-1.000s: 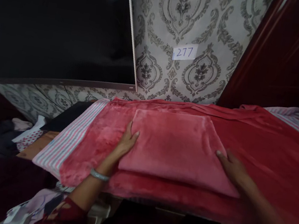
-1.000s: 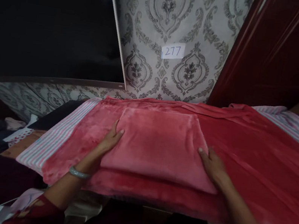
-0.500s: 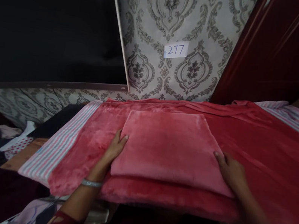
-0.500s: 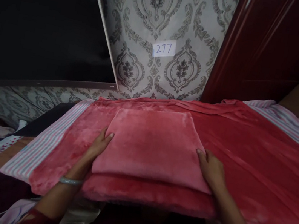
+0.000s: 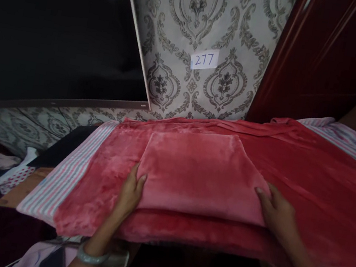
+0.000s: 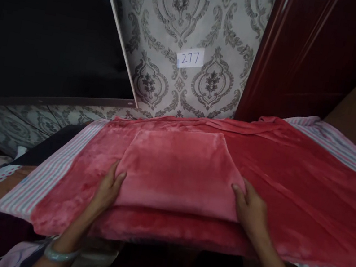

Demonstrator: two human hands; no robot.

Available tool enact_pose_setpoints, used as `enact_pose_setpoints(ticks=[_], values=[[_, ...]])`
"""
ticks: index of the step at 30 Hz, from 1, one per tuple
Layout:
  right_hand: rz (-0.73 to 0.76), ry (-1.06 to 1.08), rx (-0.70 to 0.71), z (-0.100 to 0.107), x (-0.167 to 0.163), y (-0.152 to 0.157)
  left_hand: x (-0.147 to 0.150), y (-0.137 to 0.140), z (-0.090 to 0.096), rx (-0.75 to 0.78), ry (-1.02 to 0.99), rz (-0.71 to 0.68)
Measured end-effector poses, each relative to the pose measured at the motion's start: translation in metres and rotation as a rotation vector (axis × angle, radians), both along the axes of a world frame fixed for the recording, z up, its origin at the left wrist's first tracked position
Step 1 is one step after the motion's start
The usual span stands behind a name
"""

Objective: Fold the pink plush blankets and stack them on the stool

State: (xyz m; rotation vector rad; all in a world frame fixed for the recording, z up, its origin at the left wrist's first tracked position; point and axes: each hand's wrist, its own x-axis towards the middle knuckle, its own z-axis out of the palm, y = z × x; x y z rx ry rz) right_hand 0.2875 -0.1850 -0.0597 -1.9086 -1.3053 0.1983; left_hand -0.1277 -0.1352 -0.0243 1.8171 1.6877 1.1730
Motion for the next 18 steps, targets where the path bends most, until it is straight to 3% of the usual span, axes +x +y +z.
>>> enact_pose_setpoints(ticks=[6,10,14,18], values=[[-0.030,0.066,-0.078,-0.008,0.006,-0.010,-0.018,-0.001,-0.014,-0.070,0.070,0.051],[0.036,0.126,-0.090,-0.008,0.008,-0.011,-0.023,-0.005,-0.014,-0.126,0.018,0.016],[0.064,0.135,-0.189,0.006,0.036,-0.010,-0.040,0.001,0.010,-0.201,-0.037,-0.046],[0.023,-0.063,-0.080,0.049,0.037,0.014,-0.021,0.026,0.049,0.007,0.107,-0.028]])
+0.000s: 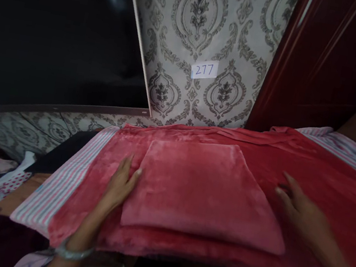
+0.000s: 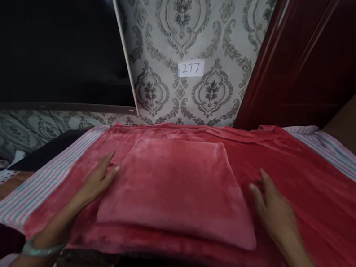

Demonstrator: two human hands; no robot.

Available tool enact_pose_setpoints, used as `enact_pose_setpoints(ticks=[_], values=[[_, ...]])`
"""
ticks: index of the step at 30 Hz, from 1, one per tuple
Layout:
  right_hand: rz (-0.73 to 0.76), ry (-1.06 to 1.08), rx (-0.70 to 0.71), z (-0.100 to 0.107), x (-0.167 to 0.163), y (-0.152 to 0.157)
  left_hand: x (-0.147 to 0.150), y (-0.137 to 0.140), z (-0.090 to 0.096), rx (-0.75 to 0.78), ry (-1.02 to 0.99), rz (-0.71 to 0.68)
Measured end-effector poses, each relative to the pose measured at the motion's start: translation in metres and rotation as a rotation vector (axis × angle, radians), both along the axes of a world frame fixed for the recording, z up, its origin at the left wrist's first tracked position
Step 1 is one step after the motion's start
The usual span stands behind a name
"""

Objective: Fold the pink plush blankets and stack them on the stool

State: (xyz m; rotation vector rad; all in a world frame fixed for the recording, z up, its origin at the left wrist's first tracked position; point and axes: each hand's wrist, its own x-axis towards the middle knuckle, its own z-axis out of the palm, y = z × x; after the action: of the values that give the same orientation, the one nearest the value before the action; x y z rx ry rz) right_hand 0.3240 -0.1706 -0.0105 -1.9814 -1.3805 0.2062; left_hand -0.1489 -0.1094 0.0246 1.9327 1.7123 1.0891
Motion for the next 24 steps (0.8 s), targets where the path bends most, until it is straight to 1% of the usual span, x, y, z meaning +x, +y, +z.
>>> enact_pose_setpoints(ticks=[1,2,3,5,6,8,9,12,14,16,19,24], values=[[0.054,-0.057,0.054,0.013,-0.013,0.013,0.016,0.010,0.009,0.053,0.041,-0.057],[0.147,-0.116,0.091,0.026,-0.030,0.028,0.035,0.023,0.018,0.073,0.079,-0.158],[0.266,-0.187,0.098,0.038,-0.050,0.046,0.057,0.036,0.026,0.075,0.115,-0.260],[0.463,-0.336,0.033,0.056,-0.093,0.083,0.102,0.067,0.038,0.038,0.182,-0.388],[0.509,-0.385,-0.026,0.061,-0.112,0.101,0.121,0.082,0.041,0.004,0.235,-0.402],[0.483,-0.433,-0.136,0.063,-0.137,0.133,0.147,0.111,0.041,-0.037,0.366,-0.350],[0.458,-0.451,-0.182,0.059,-0.143,0.145,0.154,0.122,0.037,-0.048,0.423,-0.313],[0.411,-0.491,-0.245,0.036,-0.141,0.164,0.153,0.141,0.013,-0.119,0.519,-0.239],[0.410,-0.499,-0.225,0.016,-0.134,0.167,0.146,0.144,-0.005,-0.177,0.540,-0.233],[0.409,-0.495,-0.196,0.002,-0.129,0.168,0.140,0.145,-0.017,-0.194,0.559,-0.237],[0.406,-0.480,-0.182,-0.006,-0.126,0.170,0.138,0.145,-0.021,-0.175,0.588,-0.244],[0.425,-0.415,-0.201,-0.005,-0.124,0.175,0.139,0.143,-0.015,-0.139,0.591,-0.252]])
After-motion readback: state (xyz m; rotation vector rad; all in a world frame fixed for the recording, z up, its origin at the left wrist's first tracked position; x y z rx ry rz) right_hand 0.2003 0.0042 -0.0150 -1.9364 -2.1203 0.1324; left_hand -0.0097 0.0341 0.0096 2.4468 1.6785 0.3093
